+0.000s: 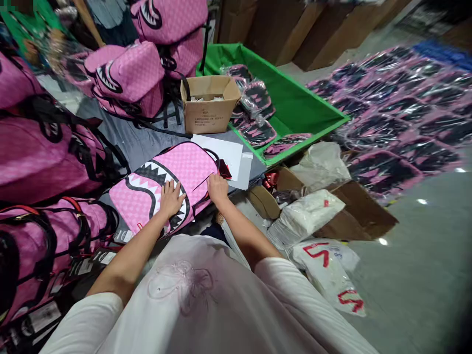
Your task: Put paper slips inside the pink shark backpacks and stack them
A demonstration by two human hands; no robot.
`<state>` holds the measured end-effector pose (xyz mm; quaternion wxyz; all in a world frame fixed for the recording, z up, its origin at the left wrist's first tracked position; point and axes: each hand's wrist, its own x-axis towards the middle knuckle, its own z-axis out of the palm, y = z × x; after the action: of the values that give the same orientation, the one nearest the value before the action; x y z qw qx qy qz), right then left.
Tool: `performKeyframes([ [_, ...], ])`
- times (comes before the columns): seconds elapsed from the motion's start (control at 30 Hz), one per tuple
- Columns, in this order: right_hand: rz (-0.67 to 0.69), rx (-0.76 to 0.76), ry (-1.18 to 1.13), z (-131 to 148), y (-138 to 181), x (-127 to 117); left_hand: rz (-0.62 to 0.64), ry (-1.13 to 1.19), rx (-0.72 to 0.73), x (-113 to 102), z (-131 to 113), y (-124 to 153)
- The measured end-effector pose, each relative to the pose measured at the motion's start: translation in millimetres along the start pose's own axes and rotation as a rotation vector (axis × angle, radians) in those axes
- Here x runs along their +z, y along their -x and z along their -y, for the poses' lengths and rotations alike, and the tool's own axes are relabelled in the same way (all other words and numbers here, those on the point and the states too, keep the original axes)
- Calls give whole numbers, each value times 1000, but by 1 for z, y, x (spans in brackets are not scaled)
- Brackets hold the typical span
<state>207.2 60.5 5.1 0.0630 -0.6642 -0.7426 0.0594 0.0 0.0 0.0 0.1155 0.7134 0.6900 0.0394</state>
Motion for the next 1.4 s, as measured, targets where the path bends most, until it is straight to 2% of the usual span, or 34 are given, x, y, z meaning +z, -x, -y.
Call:
performKeyframes([
  [0.13, -40, -123, -89, 1, 6, 0, 7, -15, -6, -2, -4, 1],
  [0.23, -88, -253, -287, 2, 37, 8, 11, 6, -1, -4, -3, 2],
  [0.33, -63, -105, -559, 8, 78, 25, -5, 41, 5, -4, -1, 2],
  [0.43, 164, 120, -948, 17, 99, 48, -21, 49, 6, -1, 1, 2],
  [0.53, 374, 207, -1200, 22, 93, 62, -25, 41, 3, 0, 1, 2],
  [0.63, 501, 177, -1268, 19, 80, 66, -31, 32, -1, 0, 0, 1],
  [0.73, 571, 171, -1312, 15, 74, 65, -43, 26, -2, 1, -1, 0],
  [0.83, 568, 176, -1325, 17, 75, 65, -54, 21, 1, 2, -1, 0],
  [1.03, 439, 203, -1319, 25, 85, 66, -60, 14, 7, 5, 1, 0],
  [1.27, 616, 155, -1366, 15, 75, 67, -46, 6, 1, 6, 4, -2],
  [1.4, 626, 158, -1370, 15, 72, 64, -35, -4, 11, 5, 5, -3],
])
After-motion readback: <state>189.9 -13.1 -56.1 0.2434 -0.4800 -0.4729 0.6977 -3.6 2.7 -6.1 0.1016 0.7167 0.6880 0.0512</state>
